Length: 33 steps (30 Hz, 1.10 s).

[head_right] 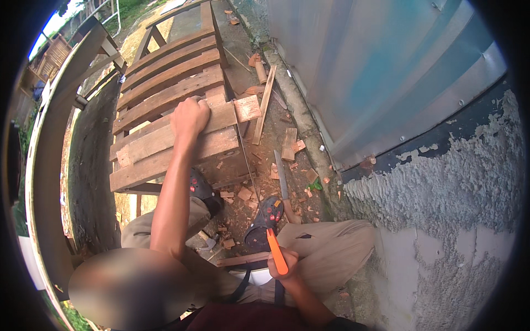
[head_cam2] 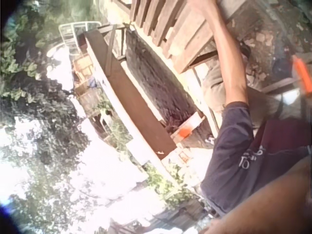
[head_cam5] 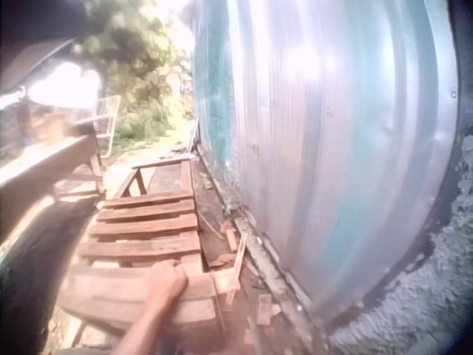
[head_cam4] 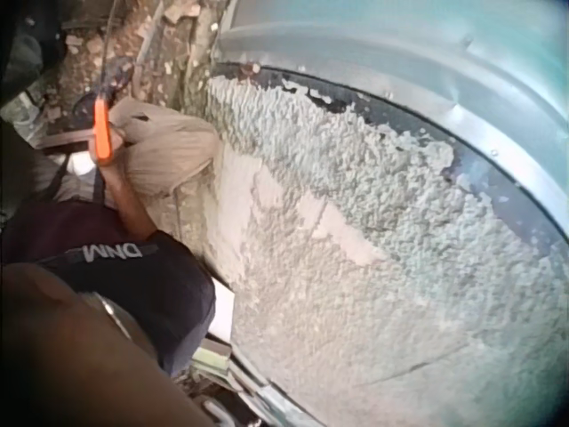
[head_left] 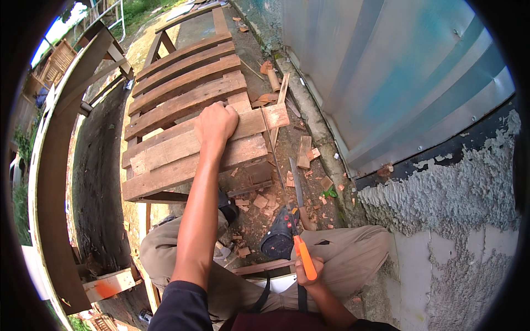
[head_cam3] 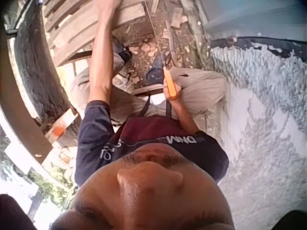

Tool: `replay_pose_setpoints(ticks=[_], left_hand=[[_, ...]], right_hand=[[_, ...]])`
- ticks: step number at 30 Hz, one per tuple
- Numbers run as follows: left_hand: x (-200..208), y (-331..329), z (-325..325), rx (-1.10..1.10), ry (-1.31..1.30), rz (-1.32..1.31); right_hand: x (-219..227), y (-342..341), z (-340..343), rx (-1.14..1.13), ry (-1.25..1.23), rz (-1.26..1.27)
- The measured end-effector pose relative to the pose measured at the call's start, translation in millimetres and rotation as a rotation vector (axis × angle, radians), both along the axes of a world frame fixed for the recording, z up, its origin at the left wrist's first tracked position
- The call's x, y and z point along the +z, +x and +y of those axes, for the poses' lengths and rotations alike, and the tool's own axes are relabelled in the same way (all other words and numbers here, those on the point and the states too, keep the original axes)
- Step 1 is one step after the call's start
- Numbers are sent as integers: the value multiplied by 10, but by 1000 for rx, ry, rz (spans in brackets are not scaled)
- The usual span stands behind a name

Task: The person saws a wooden plank on a pallet using a hand saw, then uses a knife to split the cut piece. The person places the cut plank on the pallet and continues to split the wood with the knife.

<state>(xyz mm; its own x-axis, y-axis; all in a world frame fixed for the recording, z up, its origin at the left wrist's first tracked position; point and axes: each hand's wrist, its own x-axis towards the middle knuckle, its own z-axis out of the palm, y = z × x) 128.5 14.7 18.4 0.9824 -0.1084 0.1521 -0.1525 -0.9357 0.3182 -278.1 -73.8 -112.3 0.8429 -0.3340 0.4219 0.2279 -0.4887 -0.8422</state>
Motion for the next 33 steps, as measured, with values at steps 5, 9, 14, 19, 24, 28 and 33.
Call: replay_pose_setpoints(ticks=[5,9,14,19,24,28,33], left_hand=[[13,-2,-3,-6,-21,-15],[22,19,-33,-45,-25,-28],[-12,7,39,-29,-17,-21],[7,7,24,-2,-29,-13],[14,1,-30,-29,-37,-11],[25,62,-7,-29,-33,-25],[-63,41,68,-26,-34,-43]], right_hand=[[351,1226,-174,-59,310,62],[713,2127,-274,-74,425,47],[293,926,-121,-3,79,-20],[124,30,16,-20,82,5],[369,1696,-221,-95,373,78],[553,2063,-174,-76,234,-75],[8,356,-23,-9,49,-13]])
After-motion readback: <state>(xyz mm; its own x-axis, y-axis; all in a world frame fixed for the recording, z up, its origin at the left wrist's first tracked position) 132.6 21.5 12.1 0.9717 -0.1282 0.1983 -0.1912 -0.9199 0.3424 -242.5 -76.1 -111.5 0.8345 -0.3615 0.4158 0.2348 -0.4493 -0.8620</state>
